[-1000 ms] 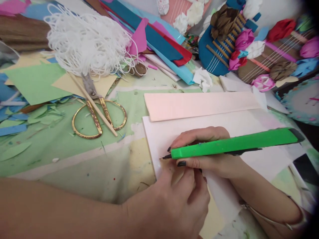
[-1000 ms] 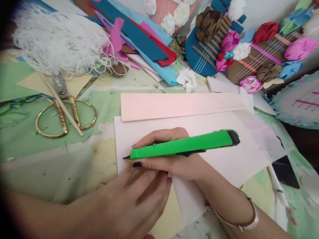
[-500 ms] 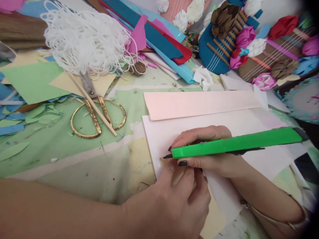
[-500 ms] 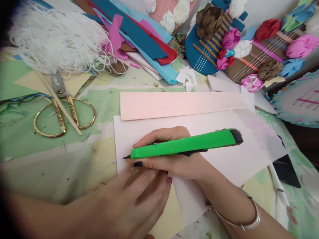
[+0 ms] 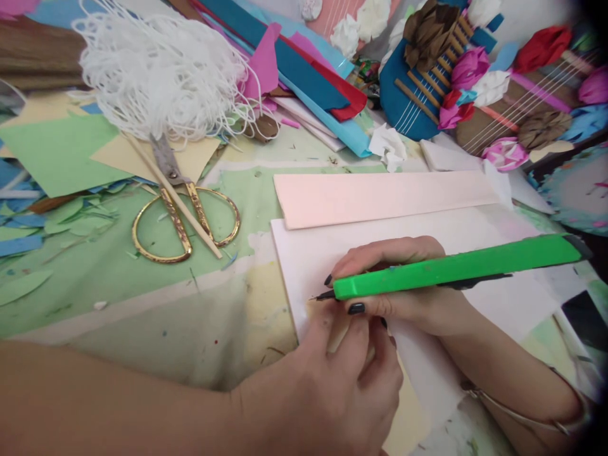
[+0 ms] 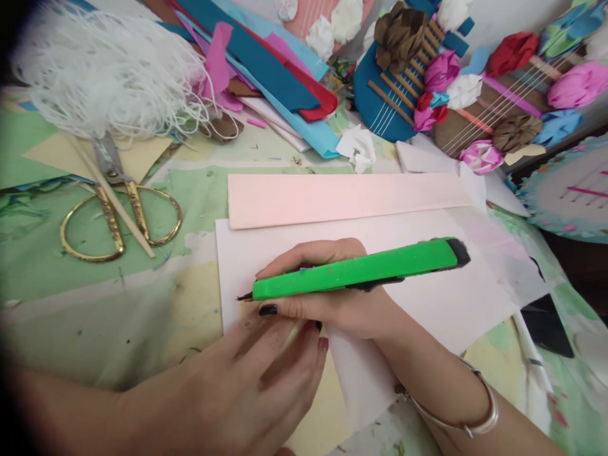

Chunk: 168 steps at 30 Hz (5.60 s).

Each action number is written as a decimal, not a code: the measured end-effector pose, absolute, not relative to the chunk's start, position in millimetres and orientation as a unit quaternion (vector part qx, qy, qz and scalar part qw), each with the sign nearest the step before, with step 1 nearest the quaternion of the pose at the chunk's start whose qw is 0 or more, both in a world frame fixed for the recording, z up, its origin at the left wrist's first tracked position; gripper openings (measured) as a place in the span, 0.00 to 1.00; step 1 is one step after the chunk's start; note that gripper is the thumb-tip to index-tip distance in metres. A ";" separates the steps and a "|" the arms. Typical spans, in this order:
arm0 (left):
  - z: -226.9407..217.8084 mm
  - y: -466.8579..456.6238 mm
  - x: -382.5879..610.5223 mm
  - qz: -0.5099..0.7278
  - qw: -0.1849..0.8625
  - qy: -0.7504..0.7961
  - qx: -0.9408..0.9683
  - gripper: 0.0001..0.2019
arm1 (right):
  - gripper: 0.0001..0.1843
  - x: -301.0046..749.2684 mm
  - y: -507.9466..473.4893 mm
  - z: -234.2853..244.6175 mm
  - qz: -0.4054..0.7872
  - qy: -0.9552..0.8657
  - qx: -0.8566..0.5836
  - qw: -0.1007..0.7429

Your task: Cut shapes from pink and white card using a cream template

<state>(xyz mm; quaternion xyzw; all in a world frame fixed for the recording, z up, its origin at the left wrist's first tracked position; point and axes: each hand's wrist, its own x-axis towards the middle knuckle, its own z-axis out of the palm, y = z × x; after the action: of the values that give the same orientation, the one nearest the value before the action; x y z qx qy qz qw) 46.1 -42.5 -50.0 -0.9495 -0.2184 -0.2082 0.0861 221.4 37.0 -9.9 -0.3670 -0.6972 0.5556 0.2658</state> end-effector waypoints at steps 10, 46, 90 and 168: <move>-50.3 -42.7 46.6 -0.205 0.087 -0.223 -0.949 0.24 | 0.11 220.6 35.9 -10.1 0.548 -0.706 -0.364 0.261; -46.6 -42.3 46.1 -0.204 0.069 -0.219 -0.952 0.24 | 0.11 220.4 38.2 -6.8 0.550 -0.709 -0.367 0.247; -39.4 -43.5 43.0 -0.159 0.050 -0.223 -0.960 0.24 | 0.09 223.3 36.4 -4.9 0.530 -0.695 -0.407 0.265; -36.2 -42.7 41.9 -0.150 0.059 -0.217 -0.963 0.24 | 0.11 230.2 38.0 -11.0 0.529 -0.704 -0.375 0.290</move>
<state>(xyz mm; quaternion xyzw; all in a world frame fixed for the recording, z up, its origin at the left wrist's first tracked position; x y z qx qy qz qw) 41.9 -42.7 -36.2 -0.9628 -0.2170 -0.1496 0.0590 230.2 38.0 -11.0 -0.3745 -0.7042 0.5286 0.2904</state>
